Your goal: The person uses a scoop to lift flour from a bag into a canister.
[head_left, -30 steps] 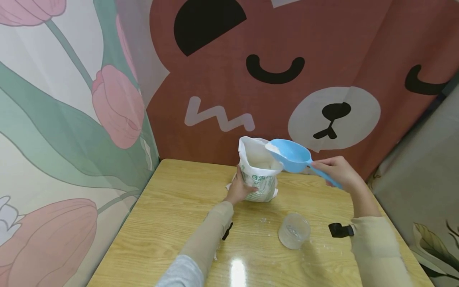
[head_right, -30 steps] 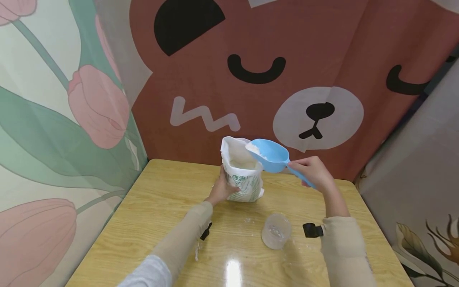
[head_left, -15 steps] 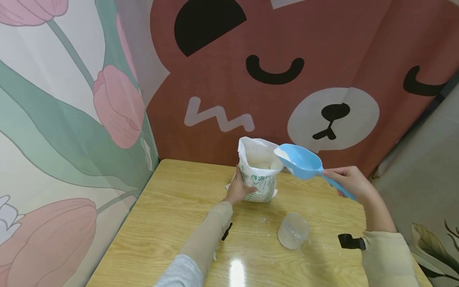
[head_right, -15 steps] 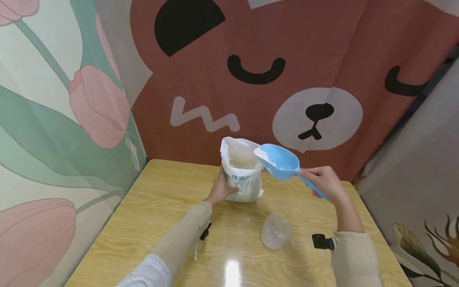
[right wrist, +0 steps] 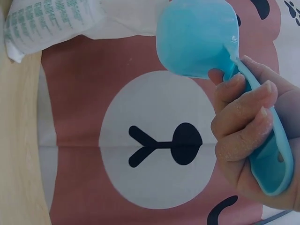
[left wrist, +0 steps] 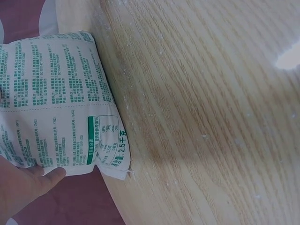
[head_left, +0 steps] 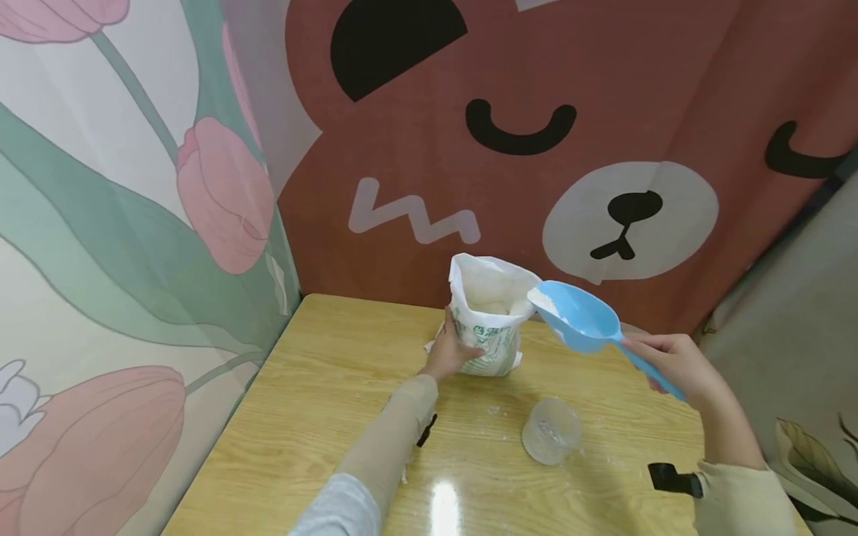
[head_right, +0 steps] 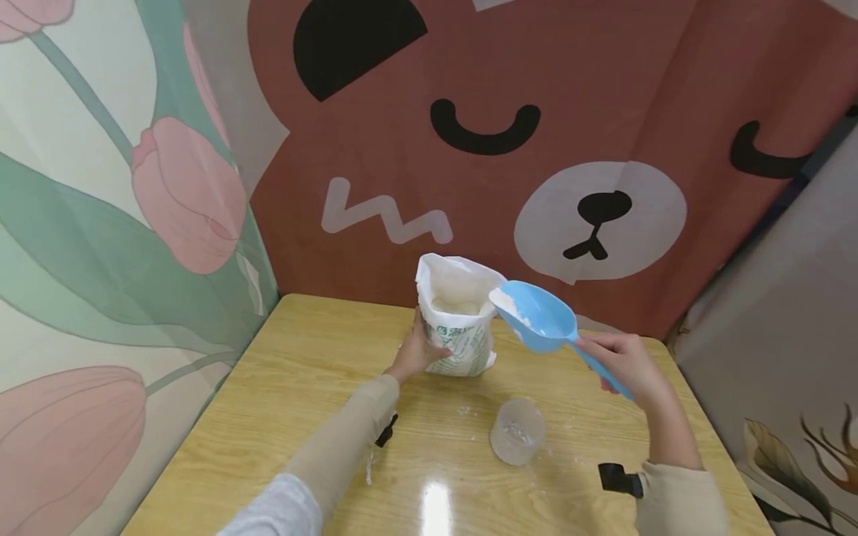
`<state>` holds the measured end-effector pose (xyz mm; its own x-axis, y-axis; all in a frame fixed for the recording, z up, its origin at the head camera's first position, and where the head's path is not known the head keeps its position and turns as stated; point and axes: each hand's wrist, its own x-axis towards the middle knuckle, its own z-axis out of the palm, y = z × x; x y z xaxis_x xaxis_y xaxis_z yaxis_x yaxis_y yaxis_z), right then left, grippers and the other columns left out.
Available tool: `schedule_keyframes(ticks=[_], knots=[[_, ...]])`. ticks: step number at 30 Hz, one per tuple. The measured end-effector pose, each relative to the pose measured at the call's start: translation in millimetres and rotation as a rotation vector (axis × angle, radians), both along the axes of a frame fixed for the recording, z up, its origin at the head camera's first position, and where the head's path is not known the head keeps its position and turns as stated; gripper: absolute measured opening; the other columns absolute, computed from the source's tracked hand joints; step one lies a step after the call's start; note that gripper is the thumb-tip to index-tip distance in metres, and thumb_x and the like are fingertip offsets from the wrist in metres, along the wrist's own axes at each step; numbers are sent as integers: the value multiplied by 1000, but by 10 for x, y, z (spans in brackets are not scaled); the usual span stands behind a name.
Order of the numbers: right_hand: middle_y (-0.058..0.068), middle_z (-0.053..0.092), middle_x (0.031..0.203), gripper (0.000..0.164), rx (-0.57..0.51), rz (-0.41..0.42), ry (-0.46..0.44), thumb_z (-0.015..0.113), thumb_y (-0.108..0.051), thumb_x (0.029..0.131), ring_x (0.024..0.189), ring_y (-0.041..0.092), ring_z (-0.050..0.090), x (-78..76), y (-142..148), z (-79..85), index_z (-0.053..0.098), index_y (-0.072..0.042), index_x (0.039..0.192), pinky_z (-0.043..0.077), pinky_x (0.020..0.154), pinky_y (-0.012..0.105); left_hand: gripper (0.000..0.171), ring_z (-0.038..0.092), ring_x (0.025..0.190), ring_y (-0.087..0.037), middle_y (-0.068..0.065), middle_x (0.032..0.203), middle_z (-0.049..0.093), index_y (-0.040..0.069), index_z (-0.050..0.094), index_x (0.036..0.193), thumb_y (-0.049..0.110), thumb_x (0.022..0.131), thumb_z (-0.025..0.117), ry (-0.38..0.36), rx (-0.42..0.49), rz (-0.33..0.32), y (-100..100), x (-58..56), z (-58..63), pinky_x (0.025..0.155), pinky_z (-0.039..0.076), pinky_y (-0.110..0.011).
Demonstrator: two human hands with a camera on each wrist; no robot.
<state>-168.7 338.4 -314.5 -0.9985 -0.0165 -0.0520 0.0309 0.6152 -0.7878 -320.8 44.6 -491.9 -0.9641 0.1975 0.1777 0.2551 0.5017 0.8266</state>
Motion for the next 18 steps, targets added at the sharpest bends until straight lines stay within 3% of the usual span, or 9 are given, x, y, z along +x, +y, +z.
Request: schedule_keyframes(ticks=[4,7,13,18], knots=[[-1,47,59,19,-55,4,-15,52,-33,94,43,13,42,48,57,-91,69,-25,94,40,42,30,121,34,129,-33,-22,145,29,2,-4,146,31,68,82,-14,-2,-4,-4,9,30,103,32,-42],[-1,48,60,21,-86,15,-5,51,-29,95,42,12,41,87,97,-168,67,-37,84,40,41,30,120,34,129,-34,-23,144,28,1,-4,146,31,68,82,-13,-9,-4,0,14,37,102,33,-42],[-1,50,62,20,-105,-12,-8,53,-29,94,42,12,41,134,143,-285,66,-42,87,40,41,31,120,35,128,-34,-23,144,29,2,-4,146,33,69,81,-1,-8,-5,-7,20,27,101,34,-43],[-1,48,59,13,-96,-33,-52,55,-30,93,42,13,41,181,178,-382,67,-35,92,40,42,31,119,34,129,-35,-23,145,27,1,-5,146,33,69,81,2,-10,-12,-14,18,27,101,34,-44]])
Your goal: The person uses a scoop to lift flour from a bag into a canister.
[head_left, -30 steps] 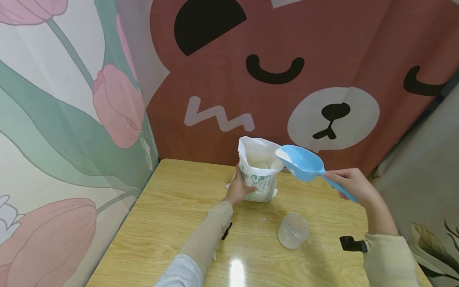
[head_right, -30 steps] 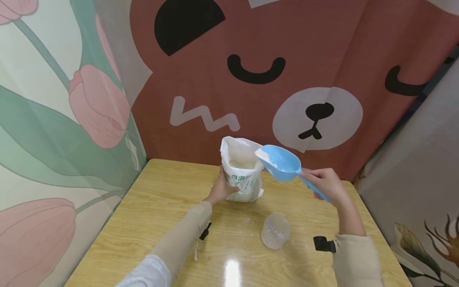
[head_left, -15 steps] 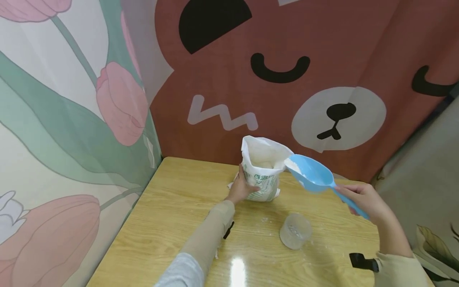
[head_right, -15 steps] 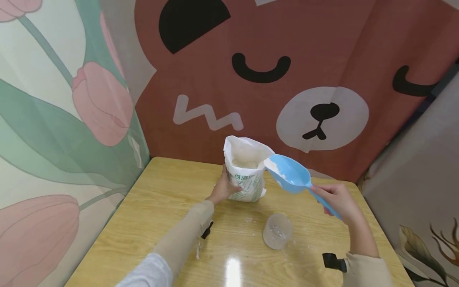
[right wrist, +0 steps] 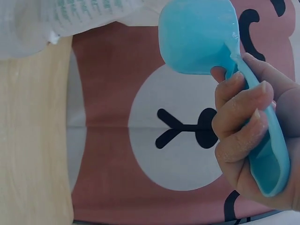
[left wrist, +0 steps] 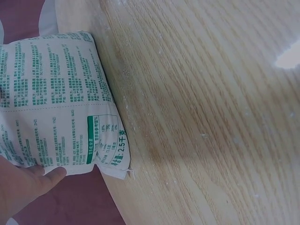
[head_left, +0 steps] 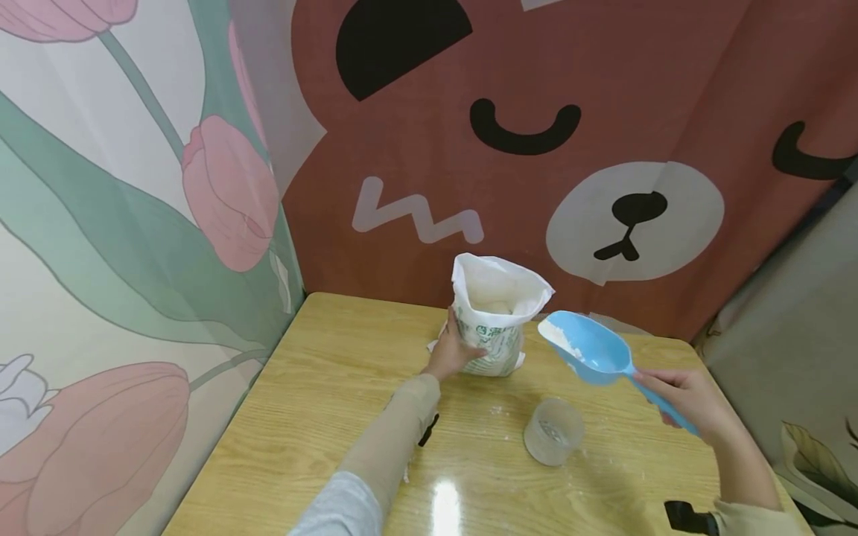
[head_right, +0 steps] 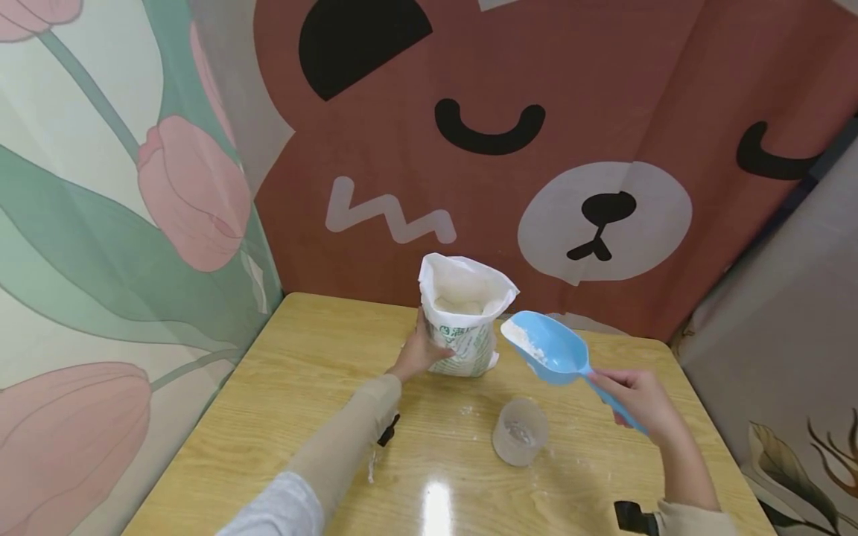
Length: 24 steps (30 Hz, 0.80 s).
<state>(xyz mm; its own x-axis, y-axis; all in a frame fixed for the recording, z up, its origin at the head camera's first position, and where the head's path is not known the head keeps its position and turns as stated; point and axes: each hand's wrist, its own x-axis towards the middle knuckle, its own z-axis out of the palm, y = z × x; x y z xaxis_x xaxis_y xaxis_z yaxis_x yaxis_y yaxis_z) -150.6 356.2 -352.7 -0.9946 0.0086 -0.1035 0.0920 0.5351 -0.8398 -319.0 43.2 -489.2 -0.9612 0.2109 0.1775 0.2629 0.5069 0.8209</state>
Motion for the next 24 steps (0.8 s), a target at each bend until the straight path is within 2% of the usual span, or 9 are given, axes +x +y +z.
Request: schedule_keyframes(ticks=[5,7,9,10,12,17,24], knots=[[1,48,64,13,-9,-4,-65,55,-31,93,44,11,42,67,36,-109,66,-33,97,41,43,30,119,34,129,-35,-23,145,27,1,-4,146,34,69,81,-4,-4,3,-1,1,-6,102,33,-43],[2,47,63,19,2,-2,-81,54,-31,93,44,11,42,91,48,-147,67,-24,106,41,43,30,119,34,128,-35,-23,145,27,1,-4,146,33,69,81,-4,-3,5,0,0,-7,102,34,-43],[1,45,58,34,30,8,-86,54,-31,93,43,11,40,113,60,-174,63,-8,116,41,42,30,120,35,129,-34,-22,145,27,2,-5,146,33,69,81,-12,-9,5,1,-4,-5,102,33,-42],[0,44,56,36,51,12,-90,54,-31,93,42,11,40,124,67,-184,62,-6,117,40,42,30,120,35,129,-34,-22,145,27,2,-5,146,33,69,81,-14,-9,4,3,-6,-5,102,33,-42],[0,43,53,49,95,28,-87,54,-31,93,41,10,38,142,80,-203,54,9,122,40,40,30,119,34,129,-33,-22,146,26,2,-6,146,33,70,81,-23,-10,2,2,-7,-2,102,33,-41],[1,47,58,55,165,40,-132,58,-31,90,41,10,37,194,121,-245,50,11,124,40,40,30,119,35,128,-34,-23,145,27,2,-6,146,32,69,81,-14,-12,0,8,-8,-8,102,34,-42],[1,46,55,52,241,53,-166,62,-31,87,41,12,41,246,160,-283,55,10,120,40,41,30,119,38,126,-34,-24,143,30,1,-5,146,32,69,81,7,-25,2,7,-1,-12,100,35,-42]])
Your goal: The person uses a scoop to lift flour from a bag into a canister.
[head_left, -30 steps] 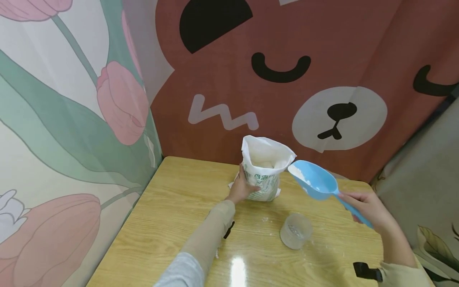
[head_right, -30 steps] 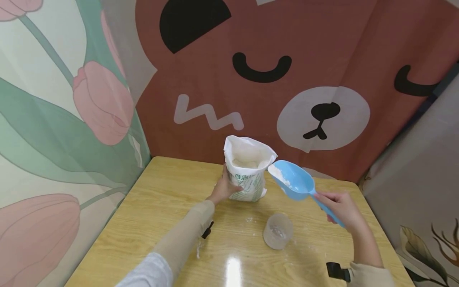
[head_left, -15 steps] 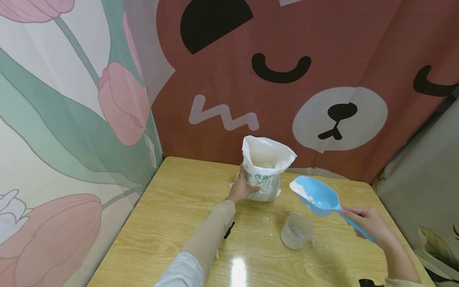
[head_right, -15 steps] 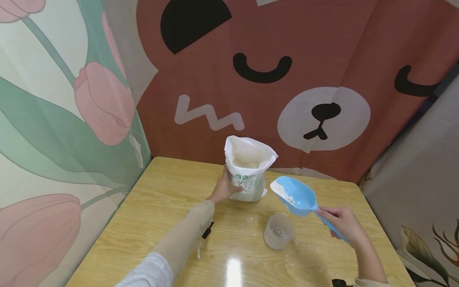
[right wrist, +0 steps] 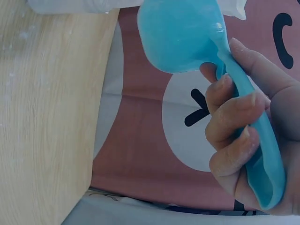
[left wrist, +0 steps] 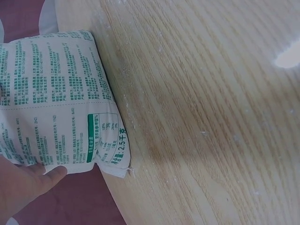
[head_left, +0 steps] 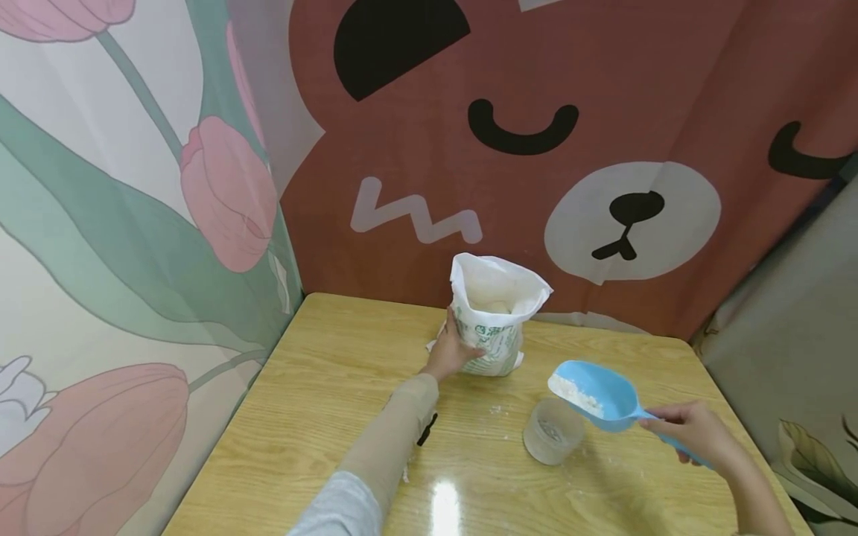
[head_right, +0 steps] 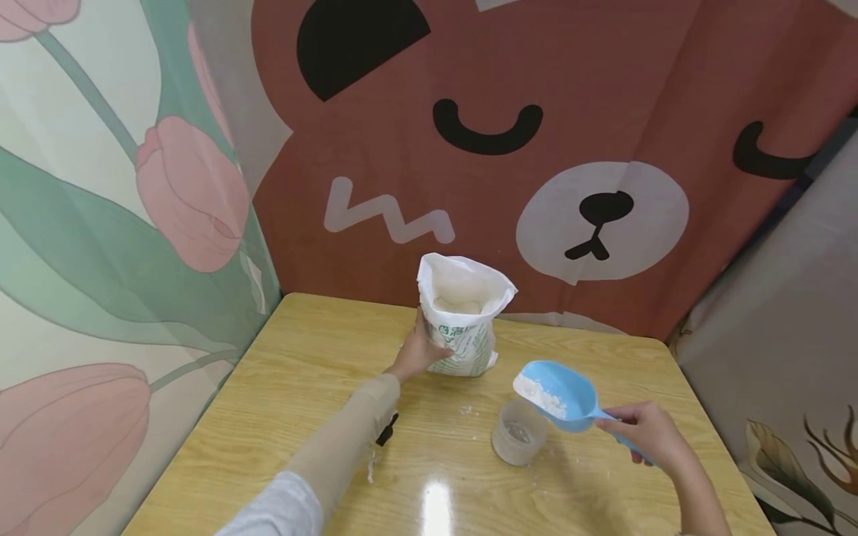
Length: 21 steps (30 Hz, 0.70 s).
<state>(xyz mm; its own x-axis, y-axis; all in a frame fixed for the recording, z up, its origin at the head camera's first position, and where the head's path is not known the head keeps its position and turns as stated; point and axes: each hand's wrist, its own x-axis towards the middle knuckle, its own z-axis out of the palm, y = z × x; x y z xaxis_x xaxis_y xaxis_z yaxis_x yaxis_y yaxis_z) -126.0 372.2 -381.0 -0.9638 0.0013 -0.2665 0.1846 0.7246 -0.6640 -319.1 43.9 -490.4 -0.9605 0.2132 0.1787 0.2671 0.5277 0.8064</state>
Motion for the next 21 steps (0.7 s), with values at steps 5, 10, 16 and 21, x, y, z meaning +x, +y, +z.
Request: schedule_keyframes(ticks=[5,10,16,21], knots=[[0,43,51,52,66,40,-10,62,-30,87,39,11,38,19,3,16,57,12,117,39,40,30,119,37,127,-34,-23,144,29,2,-5,146,33,70,80,-13,0,-1,-8,-1,-2,100,35,-43],[-1,47,51,49,124,70,-13,62,-30,87,38,11,37,17,8,38,59,11,114,37,39,29,119,37,127,-34,-22,145,28,3,-5,146,33,70,80,-19,10,-4,-5,0,0,101,35,-43],[7,66,82,49,180,81,-33,65,-32,84,41,15,42,-9,34,71,62,8,111,41,45,33,118,38,126,-34,-22,143,31,3,-4,147,32,69,81,-4,14,-4,-5,3,-3,100,36,-43],[12,67,91,48,194,91,-35,68,-33,82,43,19,47,-36,38,75,65,7,108,43,51,34,118,39,125,-34,-21,143,32,5,-3,147,33,69,80,-7,-8,10,-5,8,-3,98,37,-45]])
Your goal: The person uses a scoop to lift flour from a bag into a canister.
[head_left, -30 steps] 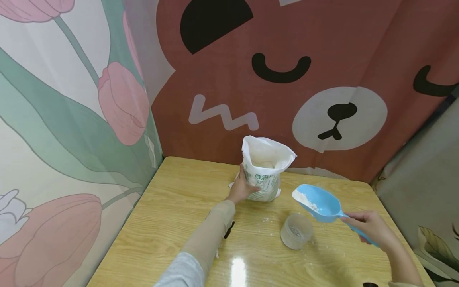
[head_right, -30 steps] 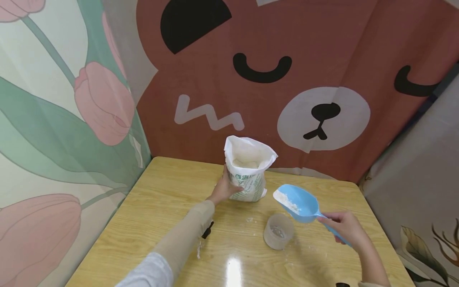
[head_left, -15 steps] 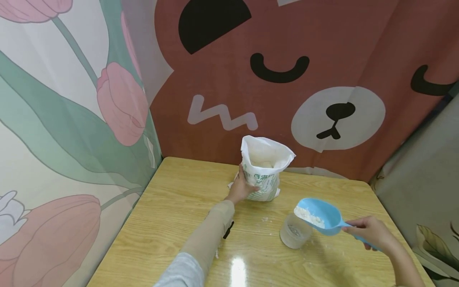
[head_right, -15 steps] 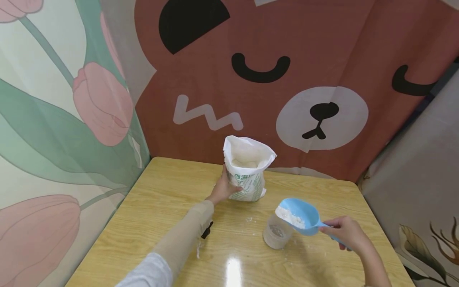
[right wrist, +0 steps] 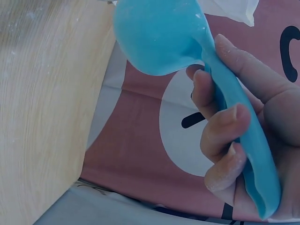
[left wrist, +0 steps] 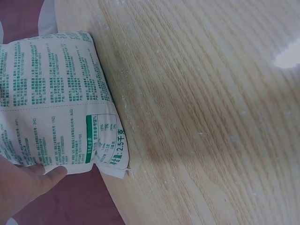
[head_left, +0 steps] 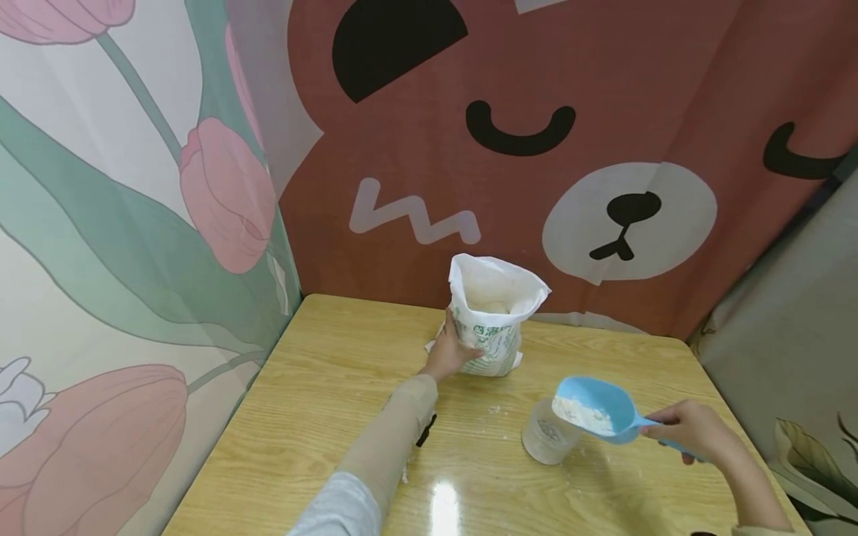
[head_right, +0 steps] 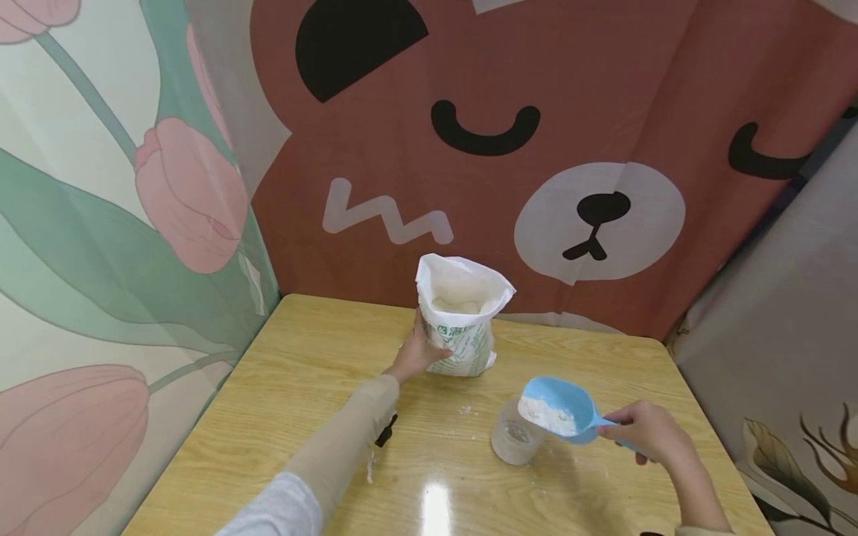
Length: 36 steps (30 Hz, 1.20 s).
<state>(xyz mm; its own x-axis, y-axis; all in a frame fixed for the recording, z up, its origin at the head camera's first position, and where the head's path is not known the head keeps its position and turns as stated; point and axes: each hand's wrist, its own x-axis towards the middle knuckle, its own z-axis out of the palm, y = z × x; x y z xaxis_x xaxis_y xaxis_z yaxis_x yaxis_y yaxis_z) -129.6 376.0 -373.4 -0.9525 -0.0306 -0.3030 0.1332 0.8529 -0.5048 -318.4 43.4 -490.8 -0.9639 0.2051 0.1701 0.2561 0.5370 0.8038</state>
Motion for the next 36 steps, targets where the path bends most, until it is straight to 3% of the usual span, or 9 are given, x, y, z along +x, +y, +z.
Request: schedule_keyframes(ticks=[11,18,26,36], knots=[[2,65,81,42,98,19,11,70,-33,79,43,18,48,-50,-80,50,69,3,101,41,48,33,118,38,127,-34,-22,143,31,4,-3,147,33,69,80,16,-6,2,-5,-20,-25,99,36,-45],[9,66,88,48,197,11,-15,72,-39,75,50,18,52,-71,-112,53,69,1,103,41,49,33,119,35,128,-32,-19,145,29,6,-5,147,31,69,81,-25,2,9,16,-32,-35,103,33,-41],[2,65,84,45,213,-7,-12,72,-40,74,53,17,52,-70,-127,36,71,-5,102,39,48,33,119,35,129,-31,-19,145,30,7,-4,147,30,68,82,-27,9,11,20,-40,-37,103,32,-39],[4,66,85,45,204,17,13,73,-35,74,51,17,50,-59,-149,20,69,-2,104,38,47,32,118,35,128,-31,-19,145,30,7,-4,148,32,69,81,-38,-1,13,11,-23,-21,102,34,-41]])
